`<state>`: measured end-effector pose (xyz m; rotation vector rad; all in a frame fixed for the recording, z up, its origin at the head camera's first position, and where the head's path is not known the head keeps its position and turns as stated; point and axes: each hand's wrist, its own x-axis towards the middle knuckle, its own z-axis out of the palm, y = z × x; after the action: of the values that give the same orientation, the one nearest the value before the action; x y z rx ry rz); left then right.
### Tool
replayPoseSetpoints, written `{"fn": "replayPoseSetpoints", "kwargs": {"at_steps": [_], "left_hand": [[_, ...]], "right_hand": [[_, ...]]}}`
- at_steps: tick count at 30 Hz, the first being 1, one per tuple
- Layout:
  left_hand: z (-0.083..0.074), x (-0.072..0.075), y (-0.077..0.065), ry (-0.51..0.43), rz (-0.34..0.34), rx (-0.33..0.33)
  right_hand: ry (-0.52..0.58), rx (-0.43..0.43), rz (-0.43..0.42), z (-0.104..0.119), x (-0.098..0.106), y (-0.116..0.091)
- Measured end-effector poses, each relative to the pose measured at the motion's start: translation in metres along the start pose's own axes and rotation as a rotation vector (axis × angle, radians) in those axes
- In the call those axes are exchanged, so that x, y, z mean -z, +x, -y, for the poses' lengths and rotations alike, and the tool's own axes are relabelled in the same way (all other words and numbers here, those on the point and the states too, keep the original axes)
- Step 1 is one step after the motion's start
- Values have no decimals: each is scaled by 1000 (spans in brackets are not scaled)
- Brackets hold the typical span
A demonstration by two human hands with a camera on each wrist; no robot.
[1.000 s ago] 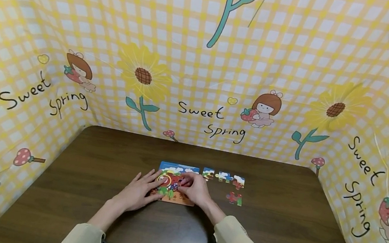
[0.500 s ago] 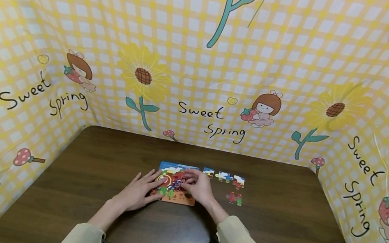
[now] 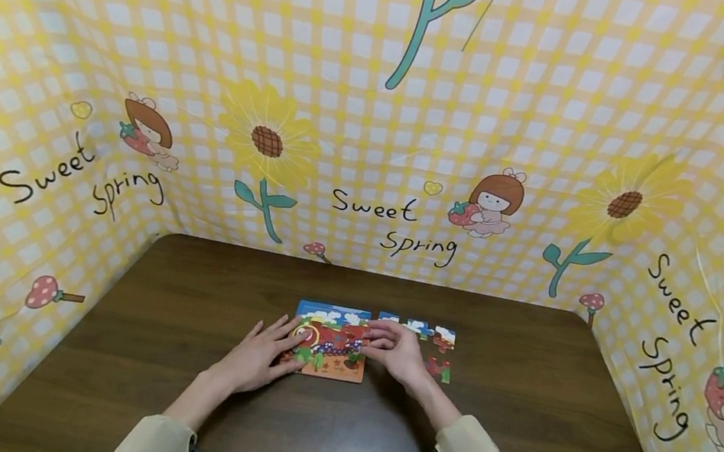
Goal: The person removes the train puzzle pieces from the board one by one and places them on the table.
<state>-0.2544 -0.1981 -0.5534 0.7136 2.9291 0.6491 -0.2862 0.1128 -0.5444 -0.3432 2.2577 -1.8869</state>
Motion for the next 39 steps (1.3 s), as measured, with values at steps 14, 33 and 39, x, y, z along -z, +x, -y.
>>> {"fn": "replayPoseSetpoints", "kwargs": {"at_steps": [14,33,39], "left_hand": [[1,-2,0,-3,-4,-7],[15,-13,1,-49,-67,-45],[9,-8,2,-25,-33,-29]], "right_hand": [[-114,36,-44,-7,52,-31],[-526,123,-111,-12,75,-44],[-669,141,-136,-13,80,-47]]}}
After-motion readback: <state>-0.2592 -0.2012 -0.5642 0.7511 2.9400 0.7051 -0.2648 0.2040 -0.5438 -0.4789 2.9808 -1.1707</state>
